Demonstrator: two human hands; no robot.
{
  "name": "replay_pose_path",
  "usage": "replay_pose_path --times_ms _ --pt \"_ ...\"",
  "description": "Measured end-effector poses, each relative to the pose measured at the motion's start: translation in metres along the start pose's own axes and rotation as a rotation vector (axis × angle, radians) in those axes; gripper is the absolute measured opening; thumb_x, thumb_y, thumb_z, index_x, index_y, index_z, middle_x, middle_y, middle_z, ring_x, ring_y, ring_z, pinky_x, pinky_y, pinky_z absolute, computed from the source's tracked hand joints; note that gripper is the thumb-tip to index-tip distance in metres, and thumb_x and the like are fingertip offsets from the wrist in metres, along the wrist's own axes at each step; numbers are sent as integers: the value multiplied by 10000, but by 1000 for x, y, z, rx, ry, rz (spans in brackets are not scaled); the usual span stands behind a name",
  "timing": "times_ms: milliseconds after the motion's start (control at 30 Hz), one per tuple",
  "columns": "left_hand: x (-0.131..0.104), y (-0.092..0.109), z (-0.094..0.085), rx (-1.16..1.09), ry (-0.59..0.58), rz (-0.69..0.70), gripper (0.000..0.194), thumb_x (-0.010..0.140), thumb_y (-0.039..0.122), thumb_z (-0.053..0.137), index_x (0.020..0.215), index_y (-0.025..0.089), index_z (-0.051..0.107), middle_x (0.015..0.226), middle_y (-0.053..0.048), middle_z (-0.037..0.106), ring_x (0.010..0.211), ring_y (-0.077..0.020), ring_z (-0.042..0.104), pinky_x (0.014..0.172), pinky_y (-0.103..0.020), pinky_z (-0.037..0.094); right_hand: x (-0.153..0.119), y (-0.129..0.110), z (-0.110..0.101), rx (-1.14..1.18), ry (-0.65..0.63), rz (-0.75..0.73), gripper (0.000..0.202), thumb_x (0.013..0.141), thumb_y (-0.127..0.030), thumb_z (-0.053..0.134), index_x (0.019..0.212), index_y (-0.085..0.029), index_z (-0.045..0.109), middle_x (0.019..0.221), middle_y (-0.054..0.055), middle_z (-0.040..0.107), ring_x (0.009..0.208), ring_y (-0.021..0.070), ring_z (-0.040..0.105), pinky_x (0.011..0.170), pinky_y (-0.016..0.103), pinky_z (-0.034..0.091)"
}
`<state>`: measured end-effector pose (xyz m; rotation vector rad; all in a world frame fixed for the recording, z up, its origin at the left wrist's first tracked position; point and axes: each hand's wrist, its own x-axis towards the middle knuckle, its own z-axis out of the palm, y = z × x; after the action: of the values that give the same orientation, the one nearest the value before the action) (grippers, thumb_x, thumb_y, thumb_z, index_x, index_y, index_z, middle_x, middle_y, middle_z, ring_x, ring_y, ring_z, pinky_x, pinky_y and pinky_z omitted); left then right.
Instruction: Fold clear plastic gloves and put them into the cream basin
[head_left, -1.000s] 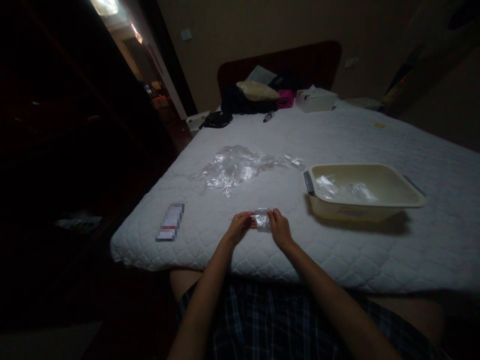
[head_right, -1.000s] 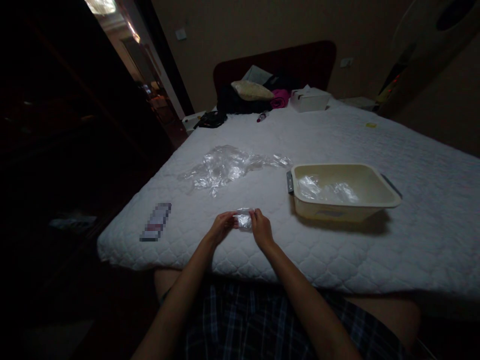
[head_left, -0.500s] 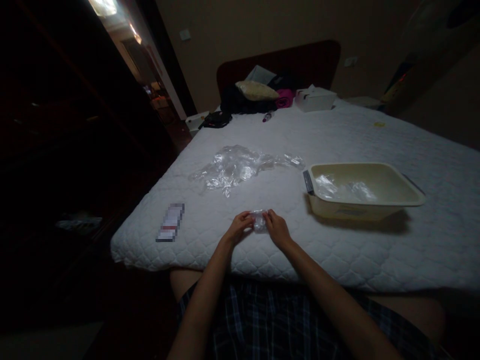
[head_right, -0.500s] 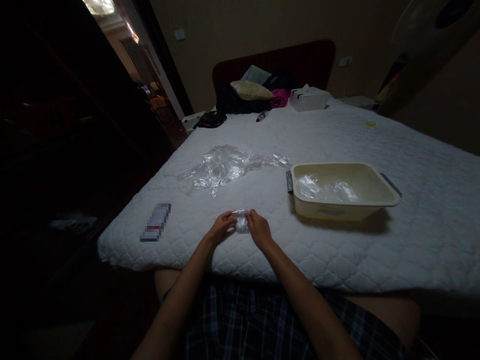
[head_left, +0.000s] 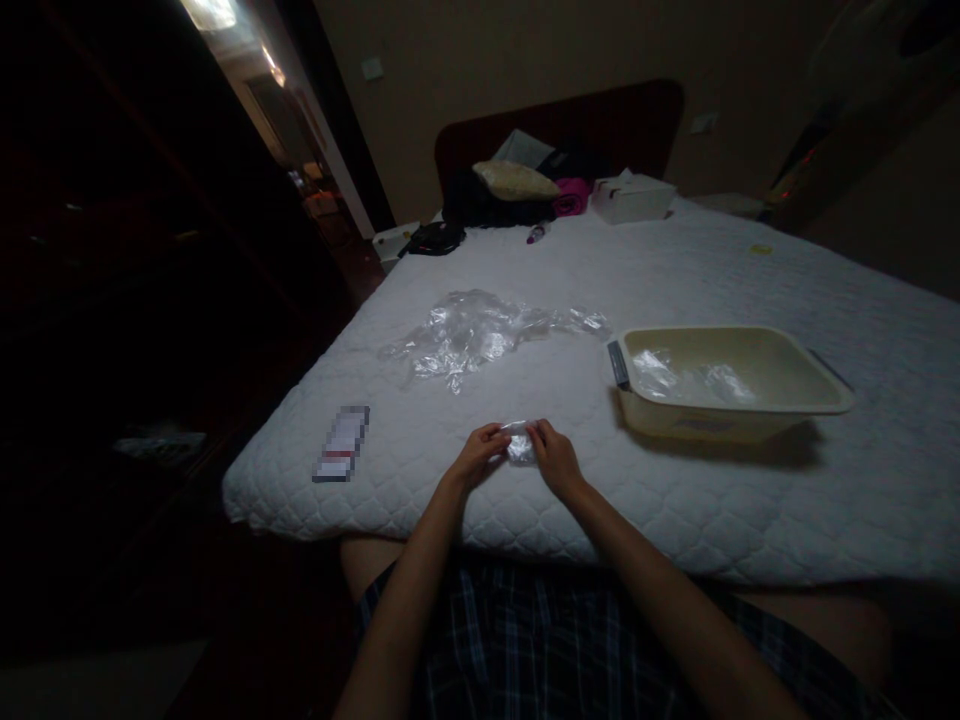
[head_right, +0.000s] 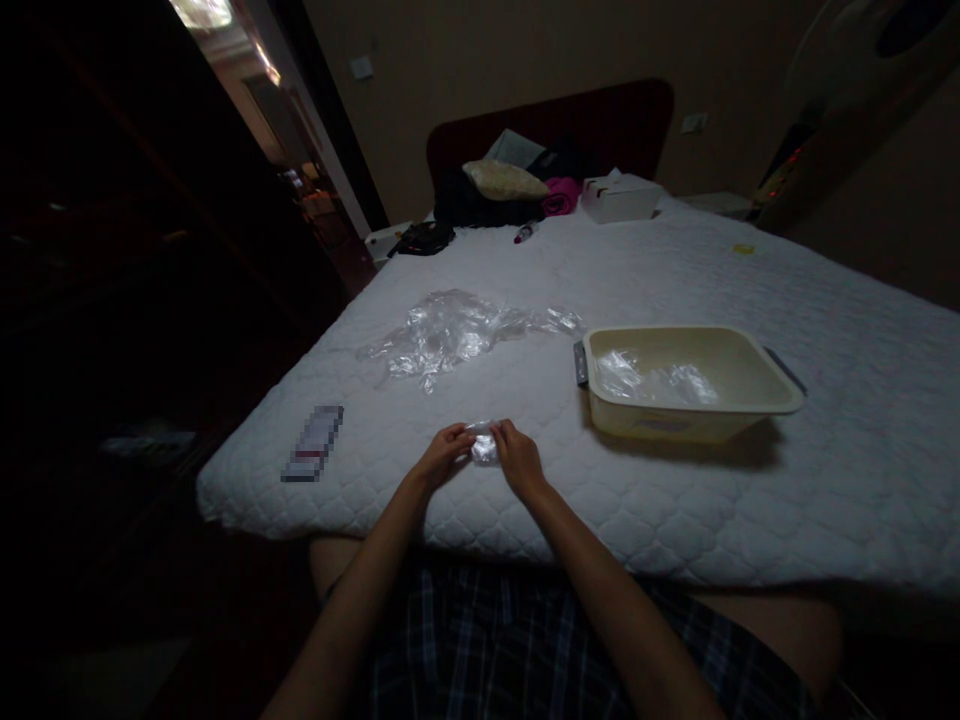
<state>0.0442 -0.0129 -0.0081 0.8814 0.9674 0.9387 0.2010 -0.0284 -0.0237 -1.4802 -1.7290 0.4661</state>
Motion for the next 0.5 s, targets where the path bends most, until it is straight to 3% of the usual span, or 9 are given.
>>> replay_pose_path --times_ms 167,367,500 --pt "1 0 -1 -19 -30 10 330 533 310 760 790 157 624 694 9 567 597 -67 515 576 -189 380 0 1 1 -32 7 2 342 898 -445 275 875 -207 520 717 50 631 624 187 589 545 245 338" --pt "0 3 0 -29 18 -8 367 532 341 759 830 177 623 740 -1 584 610 -79 537 587 -205 404 -1 0 -1 -26 26 10 339 904 -444 260 875 -212 506 748 49 622 647 185 582 561 246 344" --pt "-2 1 -2 6 -57 10 416 529 302 771 895 195 603 758 8 572 608 -74 521 546 -190 386 -1 -3 -2 -29 -20 -57 314 908 -415 276 825 -210 498 754 44 608 660 170 567 580 241 354"
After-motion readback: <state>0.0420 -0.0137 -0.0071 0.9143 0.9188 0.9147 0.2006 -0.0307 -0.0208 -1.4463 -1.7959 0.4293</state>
